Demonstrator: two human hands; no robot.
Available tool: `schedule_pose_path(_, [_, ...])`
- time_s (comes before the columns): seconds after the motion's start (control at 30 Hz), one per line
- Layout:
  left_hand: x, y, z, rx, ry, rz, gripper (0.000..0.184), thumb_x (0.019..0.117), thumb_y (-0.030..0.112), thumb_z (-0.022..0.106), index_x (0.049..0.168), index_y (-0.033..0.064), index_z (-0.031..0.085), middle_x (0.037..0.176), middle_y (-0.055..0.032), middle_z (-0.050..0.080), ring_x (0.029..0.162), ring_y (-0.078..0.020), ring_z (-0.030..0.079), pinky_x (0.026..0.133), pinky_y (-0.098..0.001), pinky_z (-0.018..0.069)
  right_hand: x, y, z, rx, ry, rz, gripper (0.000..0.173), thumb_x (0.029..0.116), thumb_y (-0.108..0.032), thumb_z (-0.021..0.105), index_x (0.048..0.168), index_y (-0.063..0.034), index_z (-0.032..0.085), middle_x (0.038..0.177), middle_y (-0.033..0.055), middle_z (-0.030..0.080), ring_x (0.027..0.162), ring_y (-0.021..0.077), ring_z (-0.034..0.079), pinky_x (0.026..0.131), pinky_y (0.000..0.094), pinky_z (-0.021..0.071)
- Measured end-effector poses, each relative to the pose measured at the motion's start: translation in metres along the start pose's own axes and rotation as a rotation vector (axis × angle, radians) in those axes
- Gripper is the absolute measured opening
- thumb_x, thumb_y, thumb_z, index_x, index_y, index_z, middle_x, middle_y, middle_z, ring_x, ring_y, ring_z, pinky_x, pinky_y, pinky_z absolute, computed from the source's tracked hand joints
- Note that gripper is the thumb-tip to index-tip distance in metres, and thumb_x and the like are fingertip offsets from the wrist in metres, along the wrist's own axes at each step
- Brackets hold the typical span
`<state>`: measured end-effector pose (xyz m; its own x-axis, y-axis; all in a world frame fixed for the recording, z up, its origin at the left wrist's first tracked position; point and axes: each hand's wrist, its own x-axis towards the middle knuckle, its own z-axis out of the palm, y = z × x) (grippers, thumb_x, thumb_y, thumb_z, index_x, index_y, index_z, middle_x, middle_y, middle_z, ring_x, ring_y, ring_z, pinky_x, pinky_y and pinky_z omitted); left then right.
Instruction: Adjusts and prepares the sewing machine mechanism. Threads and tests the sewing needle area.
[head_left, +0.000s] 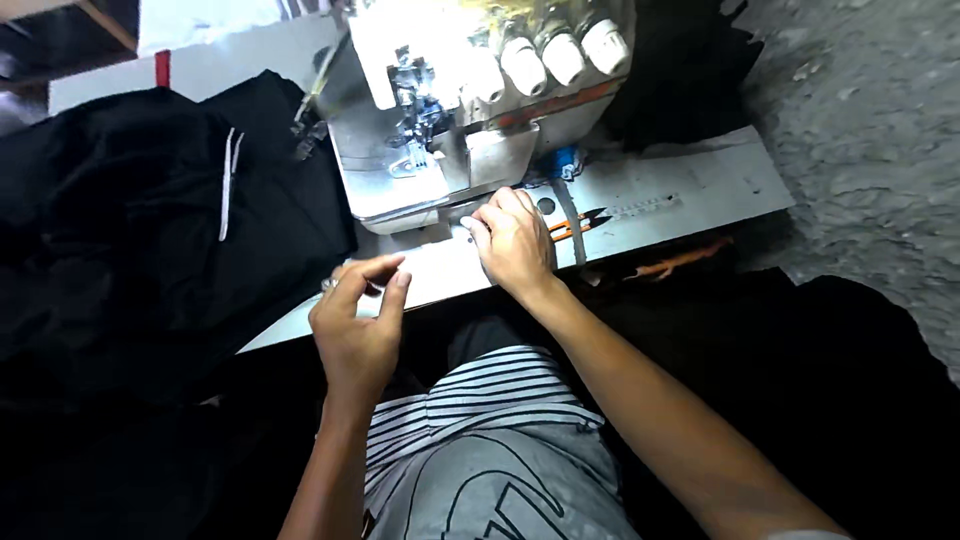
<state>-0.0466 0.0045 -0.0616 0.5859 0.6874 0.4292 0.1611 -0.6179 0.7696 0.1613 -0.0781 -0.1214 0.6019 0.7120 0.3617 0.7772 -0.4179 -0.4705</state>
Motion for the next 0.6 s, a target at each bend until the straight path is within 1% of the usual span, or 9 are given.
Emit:
schedule_pose_path(0.1, [0.034, 0.012, 0.015, 0.213, 0.131, 0.148, 0.033, 0.0911, 0.029, 0.078, 0.117, 0.0072, 0.075, 0.114, -0.0095, 0.069, 0.108, -0.0243, 0.062, 0.092, -0.0435, 0.049, 0.005, -0.022, -0.002, 0.074, 0.02, -0.004, 0.009, 0.0925, -0.02, 0.072, 0.096, -0.0132, 0.076, 0.101, 0.0069, 0.067, 0.103, 0.026, 0.063, 0.087, 0.0424, 0.052])
schedule_pose_path(0.2, [0.052, 0.007, 0.045, 0.332, 0.137, 0.102, 0.042, 0.0867, 0.042, 0.081, 0.118, 0.0146, 0.075, 0.126, -0.0096, 0.063, 0.114, -0.0312, 0.056, 0.091, -0.0528, 0.045, -0.007, -0.023, -0.003, 0.144, -0.014, 0.01, 0.023, 0.087, -0.008, 0.069, 0.109, -0.0093, 0.071, 0.119, 0.0133, 0.065, 0.117, 0.0339, 0.059, 0.097, 0.054, 0.0487])
schedule_pose_path(0.3, [0.054, -0.004, 0.06, 0.331, 0.2, 0.13, 0.016, 0.0924, 0.034, 0.076, 0.102, 0.0215, 0.079, 0.118, -0.0049, 0.064, 0.107, -0.0267, 0.054, 0.088, -0.0491, 0.0379, -0.016, -0.023, -0.015, 0.146, 0.064, -0.015, 0.022, 0.0895, -0.016, 0.074, 0.111, -0.0104, 0.073, 0.122, 0.0094, 0.066, 0.12, 0.0278, 0.058, 0.103, 0.0459, 0.0482])
schedule_pose_path(0.37, [0.048, -0.003, 0.054, 0.307, 0.186, 0.149, 0.009, 0.0949, 0.027, 0.074, 0.099, 0.0214, 0.079, 0.115, -0.0037, 0.067, 0.109, -0.0252, 0.056, 0.091, -0.0501, 0.0382, -0.017, -0.032, -0.035, 0.131, 0.157, -0.1, 0.018, 0.0901, -0.017, 0.076, 0.106, -0.0088, 0.076, 0.121, 0.0098, 0.067, 0.114, 0.023, 0.063, 0.097, 0.0371, 0.0536])
schedule_pose_path(0.43, [0.043, -0.002, 0.042, 0.263, 0.14, 0.115, 0.009, 0.0961, 0.025, 0.072, 0.099, 0.0197, 0.079, 0.113, -0.0026, 0.068, 0.111, -0.024, 0.057, 0.093, -0.0501, 0.0389, -0.009, -0.046, -0.053, 0.147, 0.209, -0.263, 0.015, 0.0939, -0.009, 0.069, 0.107, -0.006, 0.075, 0.126, 0.0133, 0.064, 0.11, 0.0207, 0.064, 0.09, 0.0315, 0.0559])
schedule_pose_path(0.47, [0.043, -0.001, 0.035, 0.253, 0.122, 0.097, 0.009, 0.0964, 0.024, 0.071, 0.099, 0.0187, 0.078, 0.109, -0.0022, 0.067, 0.109, -0.0229, 0.057, 0.092, -0.0492, 0.0383, -0.002, -0.052, -0.059, 0.16, 0.204, -0.37, 0.019, 0.0955, -0.004, 0.064, 0.112, -0.0045, 0.074, 0.13, 0.0156, 0.064, 0.111, 0.0212, 0.065, 0.089, 0.0309, 0.0568])
schedule_pose_path(0.53, [0.045, 0.004, 0.023, 0.246, 0.058, 0.072, 0.011, 0.0965, 0.022, 0.07, 0.1, 0.0144, 0.077, 0.108, -0.0035, 0.067, 0.106, -0.0226, 0.058, 0.091, -0.0488, 0.0389, 0.013, -0.063, -0.064, 0.158, 0.089, -0.525, 0.029, 0.099, -0.003, 0.06, 0.125, -0.0062, 0.072, 0.138, 0.0142, 0.064, 0.122, 0.0227, 0.064, 0.099, 0.0331, 0.0551])
schedule_pose_path(0.57, [0.046, 0.007, 0.014, 0.262, 0.012, 0.071, 0.009, 0.0959, 0.019, 0.068, 0.099, 0.0127, 0.075, 0.108, -0.0038, 0.067, 0.106, -0.0223, 0.059, 0.09, -0.0487, 0.0407, 0.019, -0.067, -0.062, 0.148, 0.026, -0.559, 0.03, 0.1001, -0.006, 0.062, 0.129, -0.0084, 0.071, 0.136, 0.0117, 0.066, 0.12, 0.0213, 0.066, 0.098, 0.0322, 0.0556])
schedule_pose_path(0.6, [0.047, 0.007, 0.002, 0.284, -0.046, 0.091, 0.01, 0.0969, 0.019, 0.066, 0.098, 0.0126, 0.073, 0.106, -0.0037, 0.065, 0.106, -0.0225, 0.058, 0.091, -0.0487, 0.0412, 0.024, -0.07, -0.059, 0.157, -0.004, -0.579, 0.028, 0.0996, -0.008, 0.064, 0.127, -0.0086, 0.072, 0.127, 0.0104, 0.07, 0.113, 0.0194, 0.069, 0.094, 0.0309, 0.0574])
